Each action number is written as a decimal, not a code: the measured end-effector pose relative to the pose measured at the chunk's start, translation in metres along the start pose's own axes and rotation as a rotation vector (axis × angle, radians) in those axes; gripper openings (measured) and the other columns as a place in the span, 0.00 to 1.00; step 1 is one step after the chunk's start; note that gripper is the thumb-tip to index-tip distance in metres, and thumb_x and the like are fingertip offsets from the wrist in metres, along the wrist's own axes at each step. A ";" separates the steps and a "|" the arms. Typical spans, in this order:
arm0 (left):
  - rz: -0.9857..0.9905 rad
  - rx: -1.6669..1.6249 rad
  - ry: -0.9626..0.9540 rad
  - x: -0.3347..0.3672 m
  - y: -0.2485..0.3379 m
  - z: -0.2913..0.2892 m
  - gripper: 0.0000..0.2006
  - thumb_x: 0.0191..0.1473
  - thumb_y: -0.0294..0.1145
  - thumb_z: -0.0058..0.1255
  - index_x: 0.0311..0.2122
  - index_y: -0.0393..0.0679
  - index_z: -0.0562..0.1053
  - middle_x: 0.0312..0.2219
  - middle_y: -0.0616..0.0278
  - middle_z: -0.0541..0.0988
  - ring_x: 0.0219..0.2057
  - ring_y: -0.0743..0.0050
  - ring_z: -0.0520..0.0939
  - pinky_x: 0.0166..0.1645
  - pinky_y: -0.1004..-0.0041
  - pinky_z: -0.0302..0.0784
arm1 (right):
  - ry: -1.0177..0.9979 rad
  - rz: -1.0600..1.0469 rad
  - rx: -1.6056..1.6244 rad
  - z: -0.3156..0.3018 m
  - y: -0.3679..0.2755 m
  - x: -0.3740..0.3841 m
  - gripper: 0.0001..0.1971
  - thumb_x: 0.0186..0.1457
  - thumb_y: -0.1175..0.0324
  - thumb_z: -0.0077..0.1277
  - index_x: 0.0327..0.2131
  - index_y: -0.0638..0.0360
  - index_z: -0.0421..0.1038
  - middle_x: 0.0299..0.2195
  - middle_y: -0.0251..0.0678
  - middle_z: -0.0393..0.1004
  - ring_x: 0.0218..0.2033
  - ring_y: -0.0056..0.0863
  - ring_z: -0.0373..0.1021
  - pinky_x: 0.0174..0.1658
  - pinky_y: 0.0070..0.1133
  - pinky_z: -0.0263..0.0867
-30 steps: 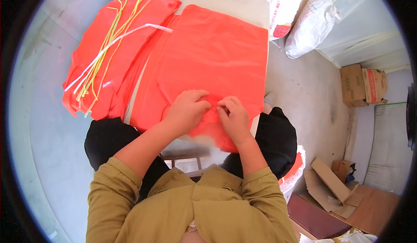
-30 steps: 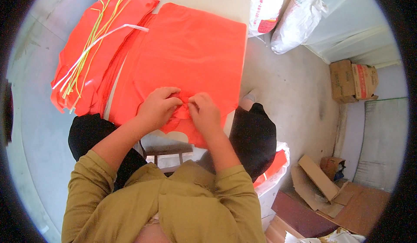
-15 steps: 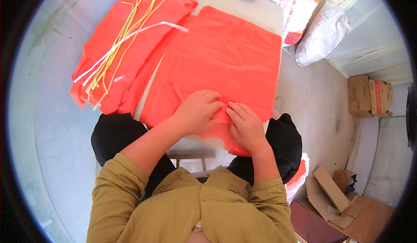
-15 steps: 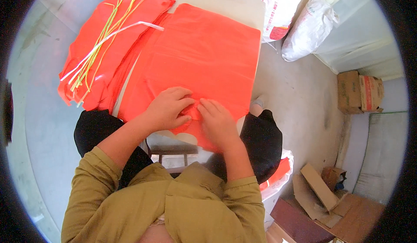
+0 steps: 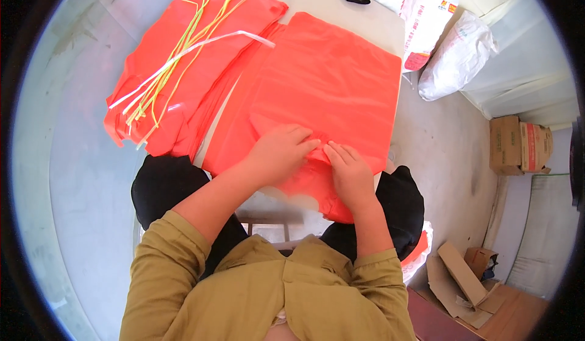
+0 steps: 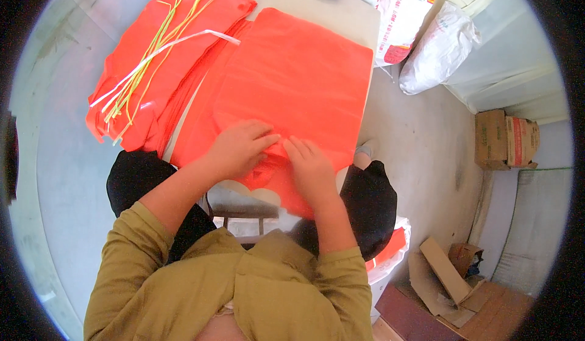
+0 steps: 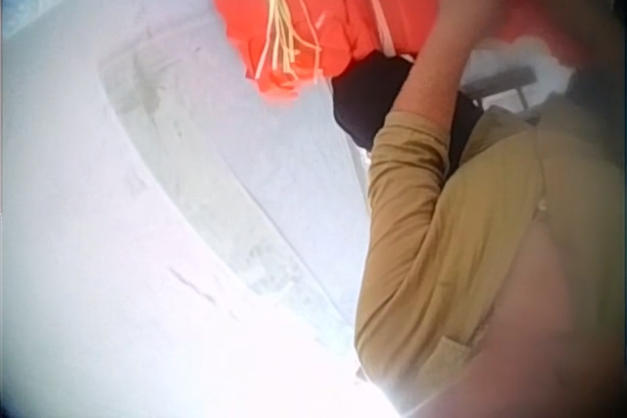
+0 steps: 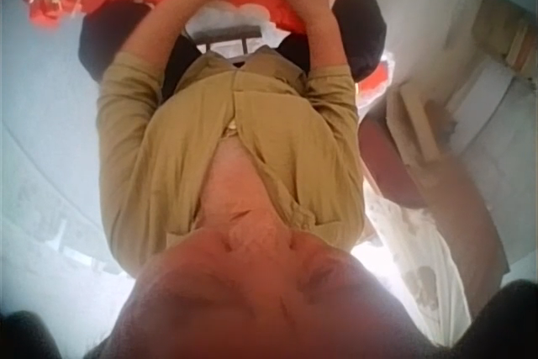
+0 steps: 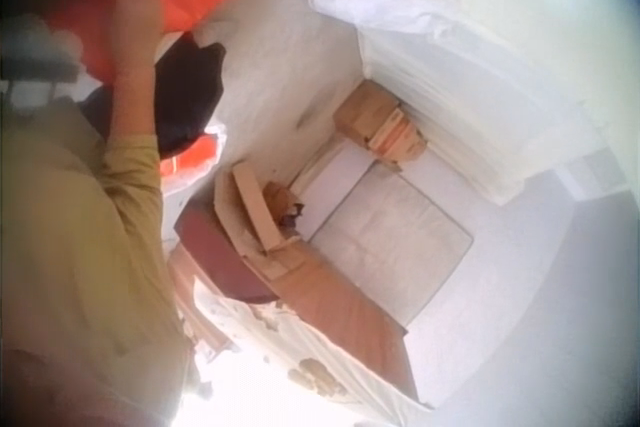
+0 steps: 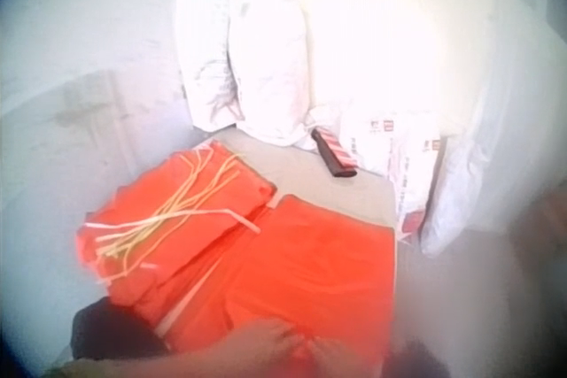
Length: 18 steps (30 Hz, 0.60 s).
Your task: The person bundles red plastic bags by hand by folding them over and tying a yellow strip around the middle.
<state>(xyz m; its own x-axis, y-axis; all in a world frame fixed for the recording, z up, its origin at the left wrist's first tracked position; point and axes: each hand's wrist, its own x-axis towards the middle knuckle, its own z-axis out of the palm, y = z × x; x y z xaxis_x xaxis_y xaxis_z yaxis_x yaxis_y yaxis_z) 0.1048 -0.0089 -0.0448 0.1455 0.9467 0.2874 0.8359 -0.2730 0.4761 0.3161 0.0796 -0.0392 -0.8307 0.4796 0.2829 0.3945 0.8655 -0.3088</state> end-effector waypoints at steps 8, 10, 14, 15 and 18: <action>-0.213 0.130 0.237 0.000 -0.029 -0.017 0.18 0.43 0.19 0.53 0.43 0.45 0.75 0.44 0.56 0.79 0.55 0.53 0.75 0.60 0.52 0.68 | 0.034 0.193 0.140 -0.029 0.000 0.020 0.17 0.56 0.77 0.45 0.50 0.58 0.72 0.42 0.47 0.77 0.44 0.47 0.74 0.48 0.36 0.70; -0.249 0.065 0.273 -0.001 -0.027 -0.027 0.18 0.42 0.18 0.53 0.41 0.46 0.76 0.42 0.58 0.80 0.55 0.54 0.75 0.61 0.51 0.67 | 0.049 0.200 0.096 -0.040 -0.007 0.026 0.18 0.55 0.76 0.47 0.50 0.56 0.72 0.42 0.46 0.78 0.44 0.45 0.74 0.48 0.35 0.70; -0.151 0.158 0.261 -0.007 -0.023 -0.043 0.16 0.42 0.19 0.54 0.39 0.47 0.76 0.39 0.59 0.81 0.53 0.53 0.77 0.60 0.52 0.68 | 0.017 0.148 -0.044 -0.043 -0.019 0.008 0.17 0.54 0.75 0.49 0.48 0.56 0.73 0.44 0.45 0.78 0.45 0.43 0.75 0.48 0.34 0.71; -0.072 0.201 0.255 -0.012 -0.022 -0.044 0.15 0.42 0.20 0.55 0.39 0.47 0.76 0.39 0.59 0.81 0.52 0.53 0.77 0.59 0.52 0.69 | 0.056 0.102 -0.044 -0.040 -0.021 -0.001 0.18 0.52 0.74 0.51 0.49 0.56 0.72 0.44 0.44 0.78 0.45 0.42 0.75 0.48 0.33 0.71; 0.014 0.229 0.098 -0.033 -0.011 -0.056 0.14 0.41 0.22 0.57 0.38 0.47 0.76 0.37 0.57 0.81 0.48 0.53 0.79 0.54 0.56 0.73 | 0.028 0.076 -0.016 -0.041 -0.042 -0.020 0.17 0.53 0.75 0.51 0.48 0.58 0.73 0.45 0.43 0.78 0.46 0.41 0.75 0.47 0.31 0.72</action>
<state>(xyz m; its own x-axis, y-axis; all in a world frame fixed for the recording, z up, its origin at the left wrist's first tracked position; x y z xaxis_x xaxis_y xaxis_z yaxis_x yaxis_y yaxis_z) 0.0608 -0.0469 -0.0134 0.1150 0.9188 0.3775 0.9339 -0.2295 0.2742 0.3322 0.0395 0.0056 -0.7865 0.5480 0.2847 0.4625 0.8282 -0.3164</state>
